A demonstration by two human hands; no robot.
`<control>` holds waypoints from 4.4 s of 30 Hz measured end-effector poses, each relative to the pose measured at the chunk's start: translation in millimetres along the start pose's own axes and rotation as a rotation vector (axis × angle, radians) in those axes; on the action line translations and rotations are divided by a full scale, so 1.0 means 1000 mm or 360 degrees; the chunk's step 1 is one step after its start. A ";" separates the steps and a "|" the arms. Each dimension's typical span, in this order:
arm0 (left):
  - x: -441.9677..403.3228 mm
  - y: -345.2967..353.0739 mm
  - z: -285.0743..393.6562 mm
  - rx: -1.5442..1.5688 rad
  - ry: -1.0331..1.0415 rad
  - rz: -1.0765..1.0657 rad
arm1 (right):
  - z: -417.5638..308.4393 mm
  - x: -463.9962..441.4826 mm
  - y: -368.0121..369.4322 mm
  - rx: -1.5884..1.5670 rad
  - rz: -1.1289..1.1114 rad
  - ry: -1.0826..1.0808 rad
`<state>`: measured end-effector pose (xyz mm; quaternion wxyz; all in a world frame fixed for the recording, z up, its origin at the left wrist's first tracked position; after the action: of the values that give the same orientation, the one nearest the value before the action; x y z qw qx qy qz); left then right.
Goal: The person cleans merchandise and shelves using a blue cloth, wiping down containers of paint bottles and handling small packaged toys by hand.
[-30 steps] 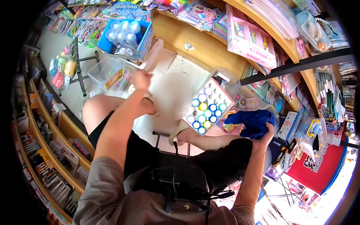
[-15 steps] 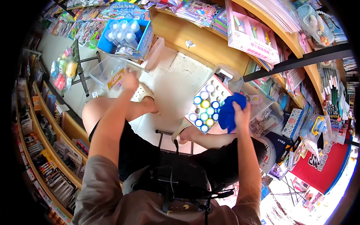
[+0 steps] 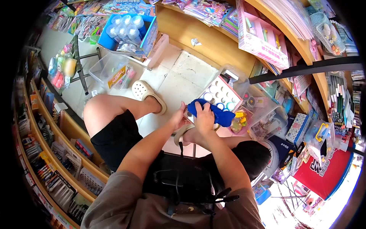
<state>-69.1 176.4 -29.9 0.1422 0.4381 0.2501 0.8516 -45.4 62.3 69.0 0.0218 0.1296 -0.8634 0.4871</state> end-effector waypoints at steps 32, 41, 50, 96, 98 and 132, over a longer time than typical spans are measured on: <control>-0.003 -0.004 -0.005 -0.0437 -0.0103 0.0329 | 0.004 0.036 -0.007 -0.0127 -0.0419 0.0335; -0.002 -0.008 -0.003 -0.0630 -0.0026 0.0345 | 0.018 0.061 -0.026 -0.0472 -0.1302 0.0217; -0.004 -0.008 -0.007 -0.0712 -0.0036 0.0423 | 0.095 -0.011 -0.134 -0.0206 0.0003 0.0754; -0.005 -0.007 -0.004 -0.0629 0.0029 0.0340 | -0.022 0.037 0.031 -0.0476 -0.0962 0.0698; -0.012 -0.015 -0.009 -0.0888 0.0109 0.0450 | -0.008 0.040 0.048 -0.0864 -0.0860 0.0782; -0.015 0.014 -0.007 -0.0657 0.0094 0.0597 | 0.021 0.090 0.002 -0.0030 -0.0629 0.0897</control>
<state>-66.9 156.0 -35.9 0.0610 0.4136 -0.0101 0.9084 -131.3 27.7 71.0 0.3546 0.1547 -0.7862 0.4820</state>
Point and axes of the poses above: each hand's wrist, its own x-axis away from the middle knuckle, its own y-axis out of the palm, z = x × y, the point moved 3 cm from there along -x, towards the middle knuckle, and after that the axes turned 14 degrees about -x, right-handed, at the moved point
